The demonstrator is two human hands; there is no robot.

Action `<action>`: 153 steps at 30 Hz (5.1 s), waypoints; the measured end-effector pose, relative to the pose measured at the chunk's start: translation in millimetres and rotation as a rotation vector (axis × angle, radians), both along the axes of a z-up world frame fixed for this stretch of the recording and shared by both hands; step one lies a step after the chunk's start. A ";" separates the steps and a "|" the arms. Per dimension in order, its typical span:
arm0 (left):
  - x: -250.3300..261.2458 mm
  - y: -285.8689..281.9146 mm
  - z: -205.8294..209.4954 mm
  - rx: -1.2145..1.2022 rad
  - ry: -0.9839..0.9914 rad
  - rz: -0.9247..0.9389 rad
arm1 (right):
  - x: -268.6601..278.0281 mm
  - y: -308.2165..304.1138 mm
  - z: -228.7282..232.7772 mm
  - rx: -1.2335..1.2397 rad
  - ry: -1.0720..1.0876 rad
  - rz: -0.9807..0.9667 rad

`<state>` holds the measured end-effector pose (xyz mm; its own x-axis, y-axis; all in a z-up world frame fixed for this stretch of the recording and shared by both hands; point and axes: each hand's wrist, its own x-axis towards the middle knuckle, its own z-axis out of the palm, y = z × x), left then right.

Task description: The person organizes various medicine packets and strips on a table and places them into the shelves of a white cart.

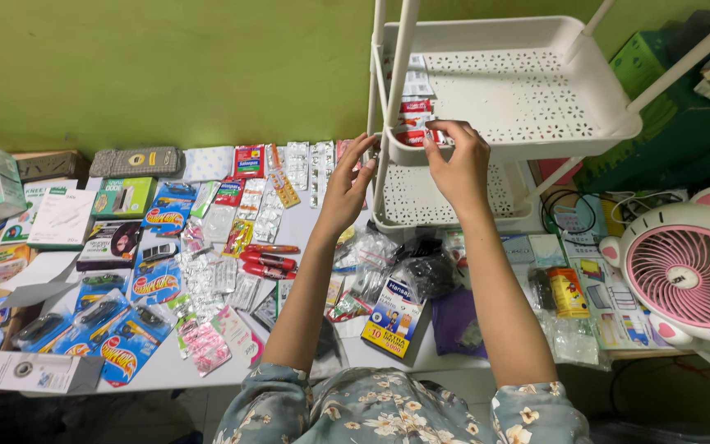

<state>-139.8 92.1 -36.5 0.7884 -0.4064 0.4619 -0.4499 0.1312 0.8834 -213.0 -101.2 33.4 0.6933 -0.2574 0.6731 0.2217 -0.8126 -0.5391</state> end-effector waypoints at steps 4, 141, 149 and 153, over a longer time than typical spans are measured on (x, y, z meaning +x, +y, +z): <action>-13.1 24.1 -2.0 0.029 -0.001 0.027 | -15.9 23.5 -9.2 0.103 -0.043 0.028; 42.2 129.1 -245.3 -0.011 0.491 0.181 | 67.8 135.9 -308.0 1.006 0.468 0.084; 5.6 133.6 -211.8 -0.047 0.491 0.084 | 22.0 141.1 -280.1 0.975 0.402 0.105; -11.2 136.3 -197.0 -0.034 0.459 0.052 | -0.8 145.5 -267.0 1.015 0.339 0.131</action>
<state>-150.9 228.4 -233.5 0.9333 -0.3518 0.0724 -0.0195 0.1516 0.9882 -213.8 44.3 -233.6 0.8661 -0.4978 -0.0459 -0.0138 0.0680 -0.9976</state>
